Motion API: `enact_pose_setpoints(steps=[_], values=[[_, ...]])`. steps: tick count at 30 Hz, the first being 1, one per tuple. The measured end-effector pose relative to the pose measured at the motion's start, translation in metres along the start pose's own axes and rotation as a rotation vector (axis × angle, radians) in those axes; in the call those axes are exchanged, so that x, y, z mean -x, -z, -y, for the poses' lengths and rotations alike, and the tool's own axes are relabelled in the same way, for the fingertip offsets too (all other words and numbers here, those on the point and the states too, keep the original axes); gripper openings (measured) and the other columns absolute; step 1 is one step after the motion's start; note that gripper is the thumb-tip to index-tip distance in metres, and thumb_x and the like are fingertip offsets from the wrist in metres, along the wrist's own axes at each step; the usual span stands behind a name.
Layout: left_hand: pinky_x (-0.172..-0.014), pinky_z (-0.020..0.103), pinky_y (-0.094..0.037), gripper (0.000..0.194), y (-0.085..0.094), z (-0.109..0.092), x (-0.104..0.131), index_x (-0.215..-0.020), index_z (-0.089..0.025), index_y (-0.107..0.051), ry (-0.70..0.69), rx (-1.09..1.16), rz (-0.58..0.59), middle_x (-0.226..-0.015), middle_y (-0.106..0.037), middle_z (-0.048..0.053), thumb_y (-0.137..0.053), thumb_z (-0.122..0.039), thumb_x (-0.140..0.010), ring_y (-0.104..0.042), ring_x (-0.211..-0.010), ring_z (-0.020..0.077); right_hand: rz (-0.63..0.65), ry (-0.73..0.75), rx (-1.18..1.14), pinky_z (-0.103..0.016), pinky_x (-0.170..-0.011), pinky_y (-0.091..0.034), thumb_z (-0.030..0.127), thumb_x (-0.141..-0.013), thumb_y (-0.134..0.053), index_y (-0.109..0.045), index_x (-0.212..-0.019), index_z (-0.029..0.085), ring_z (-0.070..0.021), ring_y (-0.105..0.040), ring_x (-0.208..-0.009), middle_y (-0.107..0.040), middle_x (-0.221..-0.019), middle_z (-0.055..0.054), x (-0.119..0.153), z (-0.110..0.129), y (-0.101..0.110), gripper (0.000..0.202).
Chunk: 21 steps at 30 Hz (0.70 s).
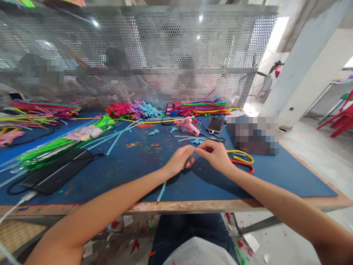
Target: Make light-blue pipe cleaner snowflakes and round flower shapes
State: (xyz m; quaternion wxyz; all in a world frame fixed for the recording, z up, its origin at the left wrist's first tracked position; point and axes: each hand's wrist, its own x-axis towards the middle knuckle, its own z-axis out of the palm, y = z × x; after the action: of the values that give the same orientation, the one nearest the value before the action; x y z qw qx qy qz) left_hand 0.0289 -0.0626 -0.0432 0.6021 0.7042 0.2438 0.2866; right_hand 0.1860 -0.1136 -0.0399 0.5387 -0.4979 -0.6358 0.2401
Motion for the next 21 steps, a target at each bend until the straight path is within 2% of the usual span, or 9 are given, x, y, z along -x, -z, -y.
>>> enact_pose_setpoints(steps=[2,4,9,11,14,17,19,21], values=[[-0.042,0.018,-0.028,0.036,0.001,-0.001,0.000,-0.081,-0.014,-0.050,-0.007,-0.008,-0.007,-0.057,-0.046,-0.004,-0.044,-0.049,-0.083,-0.039,-0.042,0.0053,-0.080,-0.045,0.011,-0.023,-0.046,-0.030,0.040,-0.072,-0.062,-0.061,-0.065,0.015,-0.0094,-0.041,-0.049,-0.052,-0.053,0.002,-0.002,-0.003,0.001,0.026],[-0.041,0.017,-0.026,0.033,0.003,-0.002,-0.001,-0.082,-0.014,-0.050,-0.009,-0.041,0.002,-0.058,-0.045,-0.004,-0.048,-0.047,-0.081,-0.037,-0.041,0.0046,-0.105,-0.064,0.008,-0.023,-0.045,-0.027,0.040,-0.071,-0.062,-0.059,-0.063,0.016,-0.0087,-0.037,-0.047,-0.048,-0.051,0.003,-0.004,-0.004,0.004,0.026],[-0.040,0.017,-0.024,0.032,0.005,-0.001,0.001,-0.072,-0.015,-0.049,-0.023,-0.159,-0.014,-0.055,-0.042,-0.004,-0.048,-0.046,-0.081,-0.035,-0.042,0.0051,-0.026,-0.071,-0.067,-0.022,-0.045,-0.028,0.042,-0.069,-0.065,-0.057,-0.063,0.016,-0.0082,-0.037,-0.047,-0.049,-0.052,0.003,-0.006,-0.003,0.005,0.027],[-0.042,0.018,-0.026,0.032,0.004,-0.002,0.003,-0.069,-0.016,-0.049,-0.061,-0.289,-0.027,-0.054,-0.042,-0.004,-0.045,-0.044,-0.084,-0.036,-0.043,0.0062,0.013,-0.125,-0.136,-0.021,-0.044,-0.029,0.045,-0.069,-0.064,-0.056,-0.065,0.016,-0.0073,-0.037,-0.046,-0.049,-0.052,0.004,-0.004,-0.001,0.004,0.030],[-0.057,0.020,-0.036,0.028,0.004,-0.007,0.007,-0.075,-0.017,-0.055,-0.228,-0.591,-0.053,-0.064,-0.051,-0.001,-0.041,-0.037,-0.087,-0.049,-0.058,0.0105,0.104,-0.360,-0.306,-0.018,-0.039,-0.030,0.056,-0.071,-0.058,-0.054,-0.067,0.016,-0.0066,-0.041,-0.044,-0.050,-0.054,0.003,-0.002,0.001,0.002,0.040],[-0.072,0.023,-0.037,0.024,0.008,-0.009,0.008,-0.090,-0.019,-0.059,-0.388,-0.857,-0.042,-0.082,-0.057,0.003,-0.039,-0.031,-0.089,-0.053,-0.078,0.0142,0.294,-0.722,-0.470,-0.015,-0.034,-0.029,0.066,-0.073,-0.046,-0.053,-0.064,0.014,-0.0068,-0.046,-0.042,-0.053,-0.054,-0.001,-0.001,0.003,0.003,0.053],[-0.070,0.023,-0.036,0.023,0.013,-0.008,0.008,-0.094,-0.020,-0.060,-0.430,-1.013,-0.015,-0.082,-0.054,0.004,-0.039,-0.028,-0.089,-0.051,-0.076,0.0147,0.417,-0.914,-0.580,-0.013,-0.030,-0.026,0.066,-0.074,-0.045,-0.052,-0.062,0.013,-0.0053,-0.043,-0.038,-0.051,-0.050,0.000,-0.002,0.003,0.004,0.055],[-0.067,0.023,-0.034,0.023,0.018,-0.007,0.008,-0.095,-0.021,-0.060,-0.457,-1.145,0.012,-0.078,-0.051,0.004,-0.039,-0.025,-0.089,-0.049,-0.075,0.0154,0.456,-0.984,-0.687,-0.011,-0.029,-0.023,0.056,-0.077,-0.050,-0.051,-0.062,0.012,-0.0035,-0.041,-0.036,-0.049,-0.049,0.001,-0.002,0.004,0.006,0.047]])
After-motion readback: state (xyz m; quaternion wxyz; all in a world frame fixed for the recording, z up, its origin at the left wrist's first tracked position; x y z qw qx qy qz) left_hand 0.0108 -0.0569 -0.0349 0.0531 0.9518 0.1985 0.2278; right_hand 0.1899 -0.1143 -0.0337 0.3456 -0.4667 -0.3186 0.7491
